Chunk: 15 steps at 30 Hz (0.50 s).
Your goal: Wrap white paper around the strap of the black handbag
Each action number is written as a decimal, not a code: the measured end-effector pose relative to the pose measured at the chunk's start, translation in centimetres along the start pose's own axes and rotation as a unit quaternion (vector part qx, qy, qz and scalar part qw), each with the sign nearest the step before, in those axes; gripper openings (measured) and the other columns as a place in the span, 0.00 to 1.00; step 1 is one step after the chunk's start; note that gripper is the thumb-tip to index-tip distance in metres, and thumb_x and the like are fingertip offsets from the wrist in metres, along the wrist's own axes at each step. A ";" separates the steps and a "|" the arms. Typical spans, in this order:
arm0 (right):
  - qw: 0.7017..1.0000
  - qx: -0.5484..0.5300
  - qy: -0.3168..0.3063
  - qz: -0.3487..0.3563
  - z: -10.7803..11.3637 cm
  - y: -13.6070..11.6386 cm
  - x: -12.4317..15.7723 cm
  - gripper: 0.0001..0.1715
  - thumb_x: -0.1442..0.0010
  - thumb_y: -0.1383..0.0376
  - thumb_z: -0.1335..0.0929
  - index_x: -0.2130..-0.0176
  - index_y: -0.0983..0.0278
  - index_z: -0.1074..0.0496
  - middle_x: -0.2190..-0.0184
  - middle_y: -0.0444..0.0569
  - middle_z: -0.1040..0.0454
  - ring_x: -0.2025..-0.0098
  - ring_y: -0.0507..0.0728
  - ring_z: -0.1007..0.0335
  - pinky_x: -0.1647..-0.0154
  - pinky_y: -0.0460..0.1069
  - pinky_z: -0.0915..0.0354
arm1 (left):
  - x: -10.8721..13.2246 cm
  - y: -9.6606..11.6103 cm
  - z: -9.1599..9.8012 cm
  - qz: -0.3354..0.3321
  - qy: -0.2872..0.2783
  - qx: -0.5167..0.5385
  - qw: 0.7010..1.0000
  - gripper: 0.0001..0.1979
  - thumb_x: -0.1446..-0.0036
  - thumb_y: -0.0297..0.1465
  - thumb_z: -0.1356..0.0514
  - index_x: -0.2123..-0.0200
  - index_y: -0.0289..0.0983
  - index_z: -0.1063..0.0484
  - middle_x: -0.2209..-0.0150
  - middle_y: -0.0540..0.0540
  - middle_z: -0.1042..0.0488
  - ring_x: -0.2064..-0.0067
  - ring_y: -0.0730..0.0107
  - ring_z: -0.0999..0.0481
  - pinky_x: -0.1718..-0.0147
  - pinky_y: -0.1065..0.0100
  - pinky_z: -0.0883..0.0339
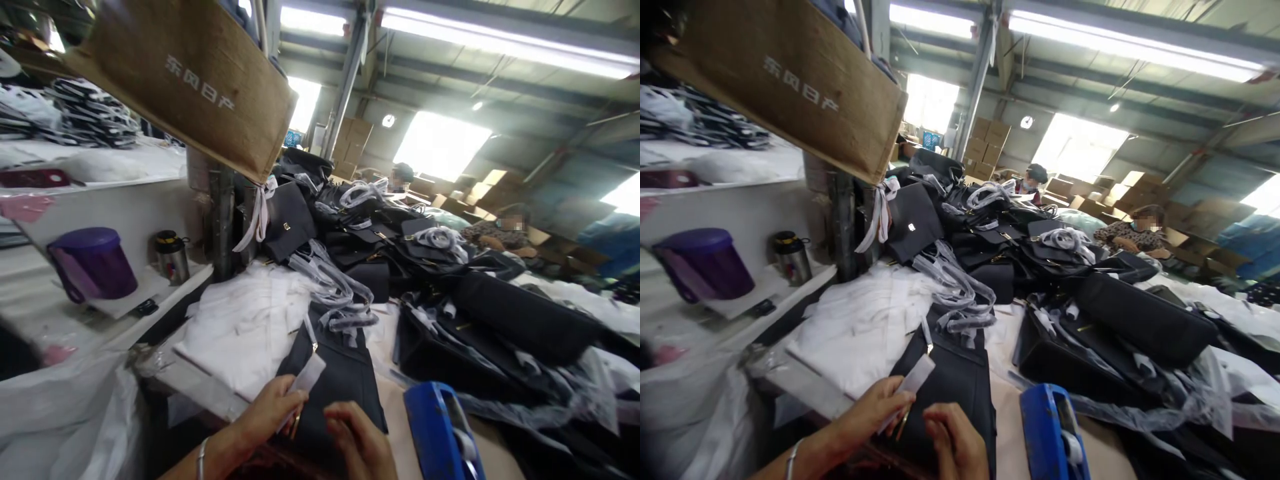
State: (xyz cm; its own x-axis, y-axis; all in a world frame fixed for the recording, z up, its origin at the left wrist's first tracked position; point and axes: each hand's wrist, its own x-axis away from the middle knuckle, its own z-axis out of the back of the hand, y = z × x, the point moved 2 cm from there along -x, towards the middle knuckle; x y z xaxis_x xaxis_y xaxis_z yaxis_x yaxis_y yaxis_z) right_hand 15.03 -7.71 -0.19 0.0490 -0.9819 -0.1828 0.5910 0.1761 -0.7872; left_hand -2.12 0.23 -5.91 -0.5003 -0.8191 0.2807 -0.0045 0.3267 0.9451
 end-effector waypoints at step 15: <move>0.998 0.036 -0.048 0.013 -4.3 -0.1 -4.3 0.14 0.35 0.68 0.39 0.54 0.56 0.29 0.66 0.44 0.26 0.65 0.54 0.29 0.64 0.44 0.39 | 0.5 0.2 0.3 -0.021 -0.045 0.014 0.999 0.05 0.43 0.33 0.49 0.66 0.38 0.39 0.78 0.57 0.38 0.82 0.79 0.41 0.82 0.75 0.45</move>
State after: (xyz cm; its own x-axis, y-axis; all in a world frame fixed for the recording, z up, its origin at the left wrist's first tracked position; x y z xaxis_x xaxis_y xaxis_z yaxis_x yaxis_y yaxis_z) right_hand 11.31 -3.21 -1.85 0.1392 -0.9800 -0.1420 0.6442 0.1986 -0.7387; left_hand -2.66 0.03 -5.59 -0.5748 -0.7869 0.2243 -0.0509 0.3080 0.9500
